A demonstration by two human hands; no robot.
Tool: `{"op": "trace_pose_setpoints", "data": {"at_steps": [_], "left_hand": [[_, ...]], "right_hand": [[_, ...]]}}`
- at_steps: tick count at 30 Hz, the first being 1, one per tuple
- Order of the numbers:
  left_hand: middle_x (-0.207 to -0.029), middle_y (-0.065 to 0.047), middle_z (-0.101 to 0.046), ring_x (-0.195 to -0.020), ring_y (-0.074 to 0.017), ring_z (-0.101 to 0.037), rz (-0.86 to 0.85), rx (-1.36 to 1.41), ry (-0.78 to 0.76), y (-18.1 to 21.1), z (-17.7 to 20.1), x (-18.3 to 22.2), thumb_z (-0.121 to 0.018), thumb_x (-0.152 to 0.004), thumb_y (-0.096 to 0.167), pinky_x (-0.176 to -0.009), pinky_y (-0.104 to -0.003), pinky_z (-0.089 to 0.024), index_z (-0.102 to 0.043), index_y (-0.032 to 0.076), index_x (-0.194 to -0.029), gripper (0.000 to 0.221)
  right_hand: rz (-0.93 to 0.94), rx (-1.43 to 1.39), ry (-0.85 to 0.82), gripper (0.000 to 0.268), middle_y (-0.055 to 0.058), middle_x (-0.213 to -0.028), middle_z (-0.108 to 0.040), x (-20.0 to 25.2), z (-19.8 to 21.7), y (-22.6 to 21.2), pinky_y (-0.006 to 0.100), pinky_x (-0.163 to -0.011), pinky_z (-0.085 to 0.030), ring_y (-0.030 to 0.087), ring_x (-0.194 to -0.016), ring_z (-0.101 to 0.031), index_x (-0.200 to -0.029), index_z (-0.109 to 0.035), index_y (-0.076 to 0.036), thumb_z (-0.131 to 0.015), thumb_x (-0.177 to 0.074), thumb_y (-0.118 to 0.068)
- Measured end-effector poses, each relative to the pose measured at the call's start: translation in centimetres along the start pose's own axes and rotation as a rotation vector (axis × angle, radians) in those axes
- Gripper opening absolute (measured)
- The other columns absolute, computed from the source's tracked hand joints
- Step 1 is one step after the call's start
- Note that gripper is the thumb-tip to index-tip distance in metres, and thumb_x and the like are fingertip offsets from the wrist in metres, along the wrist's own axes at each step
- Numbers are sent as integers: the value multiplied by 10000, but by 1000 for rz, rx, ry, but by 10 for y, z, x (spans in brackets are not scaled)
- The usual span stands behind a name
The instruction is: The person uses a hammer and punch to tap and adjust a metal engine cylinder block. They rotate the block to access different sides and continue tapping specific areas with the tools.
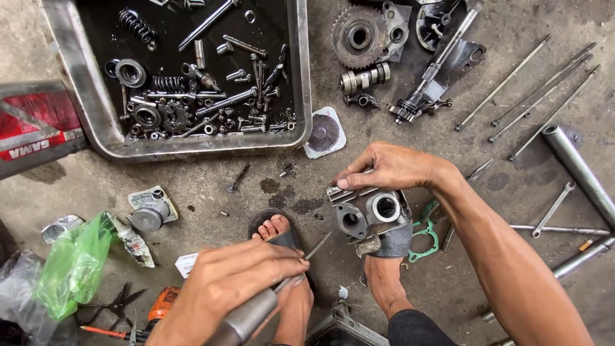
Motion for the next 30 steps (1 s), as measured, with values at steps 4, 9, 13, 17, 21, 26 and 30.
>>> {"op": "trace_pose_setpoints", "data": {"at_steps": [4,9,13,17,21,26,30], "left_hand": [[-1167,-110,-743,-983,-239,-735,-42,-113,-47,-8,-24,-6,-575,-1026,120,-778,-360,-585,-703,38,-1168,208],[-1207,-98,-704,-944,-249,-641,-148,-479,-148,-22,-42,-19,-597,-986,75,-645,-375,-503,-698,80,-1164,204],[-1083,-35,-682,-836,-224,-591,-257,-536,-162,-20,-43,-38,-618,-1002,121,-541,-346,-490,-695,85,-1113,140],[-861,-15,-630,-763,-213,-560,-272,-591,-273,-18,-43,-46,-685,-956,125,-450,-364,-462,-660,102,-944,36],[-837,-2,-596,-776,-227,-551,-313,-625,-271,-1,-24,-57,-640,-977,112,-455,-377,-466,-607,135,-865,119],[-814,41,-594,-770,-230,-551,-256,-564,-425,-27,-25,-59,-843,-605,276,-438,-429,-434,-604,172,-869,371],[-795,57,-584,-770,-229,-538,-258,-522,-455,-24,-24,-63,-1000,-452,417,-453,-446,-432,-584,184,-825,606]], "right_hand": [[-34,-44,8,469,-29,-1320,-784,-2,9,-7,249,-848,-555,92,-1055,-767,-1122,-843,-192,-671,-810,-497],[-13,-49,9,414,-37,-1195,-838,-7,12,-13,216,-831,-532,30,-972,-720,-1014,-867,-132,-690,-830,-458],[-49,26,15,427,-79,-984,-851,-10,14,-15,242,-673,-459,27,-777,-596,-992,-881,-154,-680,-841,-499],[-12,45,18,402,-101,-820,-758,-15,13,-12,252,-603,-401,29,-695,-500,-1007,-890,-163,-689,-871,-484],[21,44,30,338,-106,-642,-597,-19,17,-10,279,-531,-321,62,-597,-393,-958,-907,-158,-713,-911,-431],[72,1,20,285,-59,-801,-772,-24,16,-8,260,-594,-409,50,-669,-515,-954,-873,-107,-716,-892,-337],[17,187,-4,300,-83,-637,-610,-24,12,-15,271,-525,-359,60,-603,-430,-1020,-896,-214,-709,-854,-380]]}}
Point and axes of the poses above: each hand's wrist, its own x-axis away from the middle knuckle, its own z-axis out of the back of the hand, y = z × x, the point moved 4 cm from there along -x, towards the middle knuckle
